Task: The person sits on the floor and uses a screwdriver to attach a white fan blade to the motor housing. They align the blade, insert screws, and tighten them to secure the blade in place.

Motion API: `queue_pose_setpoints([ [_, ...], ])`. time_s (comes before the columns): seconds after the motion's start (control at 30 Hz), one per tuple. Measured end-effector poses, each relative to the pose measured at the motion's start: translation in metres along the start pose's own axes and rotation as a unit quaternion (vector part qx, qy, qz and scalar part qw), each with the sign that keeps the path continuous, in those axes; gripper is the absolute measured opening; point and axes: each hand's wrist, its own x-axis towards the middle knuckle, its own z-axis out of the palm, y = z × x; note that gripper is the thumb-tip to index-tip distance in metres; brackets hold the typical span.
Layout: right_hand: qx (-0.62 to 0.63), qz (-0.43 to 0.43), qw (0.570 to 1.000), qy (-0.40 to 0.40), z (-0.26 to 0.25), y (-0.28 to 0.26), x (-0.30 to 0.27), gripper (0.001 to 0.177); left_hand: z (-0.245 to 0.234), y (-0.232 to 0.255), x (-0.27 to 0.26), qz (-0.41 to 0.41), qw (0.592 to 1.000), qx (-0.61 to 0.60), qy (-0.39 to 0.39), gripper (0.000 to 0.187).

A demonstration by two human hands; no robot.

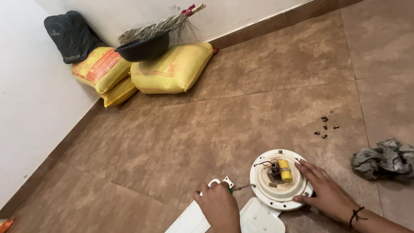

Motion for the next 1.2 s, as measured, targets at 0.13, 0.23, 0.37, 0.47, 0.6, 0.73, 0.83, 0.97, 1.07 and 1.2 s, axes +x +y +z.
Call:
queue_pose_setpoints([
  [0.13, -0.014, 0.016, 1.0, -0.018, -0.003, -0.004, -0.001, 0.115, 0.0, 0.002, 0.001, 0.005, 1.0, 0.011, -0.009, 0.013],
  [0.23, -0.01, 0.016, 1.0, -0.018, -0.004, -0.005, -0.002, 0.115, 0.001, 0.005, -0.001, 0.004, 1.0, 0.011, -0.011, 0.014],
  [0.37, 0.014, -0.007, 1.0, 0.008, -0.004, -0.003, -0.003, 0.116, -0.002, 0.009, 0.0, 0.025, 0.999, 0.032, -0.012, 0.015],
  [0.47, 0.029, -0.033, 0.999, 0.031, -0.001, -0.002, -0.005, 0.116, -0.002, 0.023, 0.003, 0.068, 0.994, 0.08, -0.038, 0.016],
  [0.6, 0.035, -0.05, 0.997, 0.037, 0.001, -0.002, -0.004, 0.117, 0.001, 0.05, 0.011, 0.135, 0.972, 0.153, -0.116, 0.017],
  [0.73, 0.041, -0.042, 0.998, 0.015, -0.003, -0.003, -0.004, 0.114, 0.003, 0.058, 0.026, 0.189, 0.939, 0.231, -0.17, 0.016],
  [0.83, 0.065, -0.02, 0.998, -0.017, -0.007, -0.005, -0.002, 0.114, 0.004, 0.057, 0.041, 0.19, 0.929, 0.176, -0.263, 0.017],
  [0.97, 0.116, -0.038, 0.993, 0.008, -0.005, -0.004, -0.005, 0.116, 0.0, 0.05, 0.057, 0.183, 0.919, 0.156, -0.313, 0.02],
  [1.07, 0.135, -0.062, 0.989, 0.025, -0.004, -0.001, -0.001, 0.115, -0.001, 0.043, 0.066, 0.209, 0.907, 0.177, -0.321, 0.019],
  [1.2, 0.169, -0.067, 0.983, 0.022, -0.002, -0.001, 0.002, 0.113, 0.001, 0.045, 0.066, 0.268, 0.891, 0.208, -0.303, 0.017],
])
